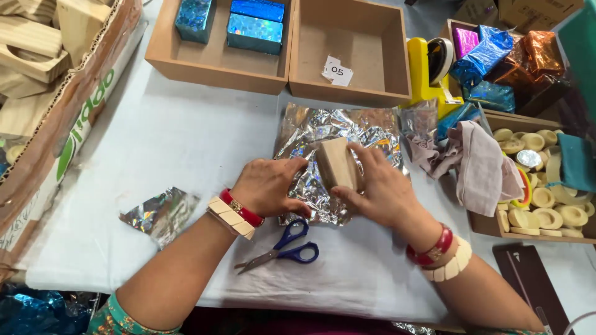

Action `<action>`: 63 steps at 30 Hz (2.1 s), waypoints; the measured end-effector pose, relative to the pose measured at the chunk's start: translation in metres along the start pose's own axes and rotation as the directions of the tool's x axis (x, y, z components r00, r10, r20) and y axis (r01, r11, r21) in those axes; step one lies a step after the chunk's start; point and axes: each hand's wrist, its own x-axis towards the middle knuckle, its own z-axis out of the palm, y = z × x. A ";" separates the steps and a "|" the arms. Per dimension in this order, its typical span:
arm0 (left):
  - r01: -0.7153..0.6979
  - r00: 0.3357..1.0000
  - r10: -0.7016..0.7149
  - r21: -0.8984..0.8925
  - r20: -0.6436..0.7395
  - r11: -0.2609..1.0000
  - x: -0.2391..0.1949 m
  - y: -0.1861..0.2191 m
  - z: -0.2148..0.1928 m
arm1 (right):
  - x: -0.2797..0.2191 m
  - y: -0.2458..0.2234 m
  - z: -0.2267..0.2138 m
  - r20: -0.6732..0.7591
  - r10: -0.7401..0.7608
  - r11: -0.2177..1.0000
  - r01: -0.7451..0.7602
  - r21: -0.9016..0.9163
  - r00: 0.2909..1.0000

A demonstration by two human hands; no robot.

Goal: The person wipes a small wooden block with a cloth, then places it on a sheet of shiny blue foil. They use scissors to trim the foil around the block and proceed to wrap the block tightly in the foil, folding the edges and securing the package.

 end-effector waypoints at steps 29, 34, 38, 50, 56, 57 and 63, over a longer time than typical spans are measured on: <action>0.324 0.848 -0.318 -0.060 -0.423 0.944 0.018 -0.041 0.017 | 0.016 0.153 0.013 0.265 0.409 0.579 -0.473 0.664 0.873; 0.364 0.858 -0.295 0.094 -0.420 0.927 0.038 -0.049 0.007 | 0.017 0.102 0.001 0.138 0.297 0.585 -0.294 0.755 0.945; 0.369 0.880 -0.327 0.063 -0.345 0.927 0.038 -0.040 0.006 | 0.015 0.056 -0.006 0.014 0.236 0.668 -0.173 0.724 0.972; 0.179 0.794 -0.500 -0.652 -0.347 0.737 0.054 -0.045 0.044 | 0.007 -0.040 0.020 -0.076 -0.123 0.986 0.130 0.104 0.990; 0.107 0.801 -0.490 -0.722 -0.345 0.684 0.030 -0.019 0.029 | 0.004 -0.011 0.031 0.060 -0.182 0.931 0.191 -0.310 0.982; 0.117 0.785 -0.508 -0.720 -0.356 0.684 0.019 -0.004 0.015 | 0.006 -0.012 0.027 0.069 -0.206 0.929 0.217 -0.299 0.976; 0.080 0.915 -0.187 -0.293 -0.357 0.953 -0.010 0.033 0.010 | 0.005 -0.005 0.027 -0.008 -0.312 0.901 0.293 -0.318 0.950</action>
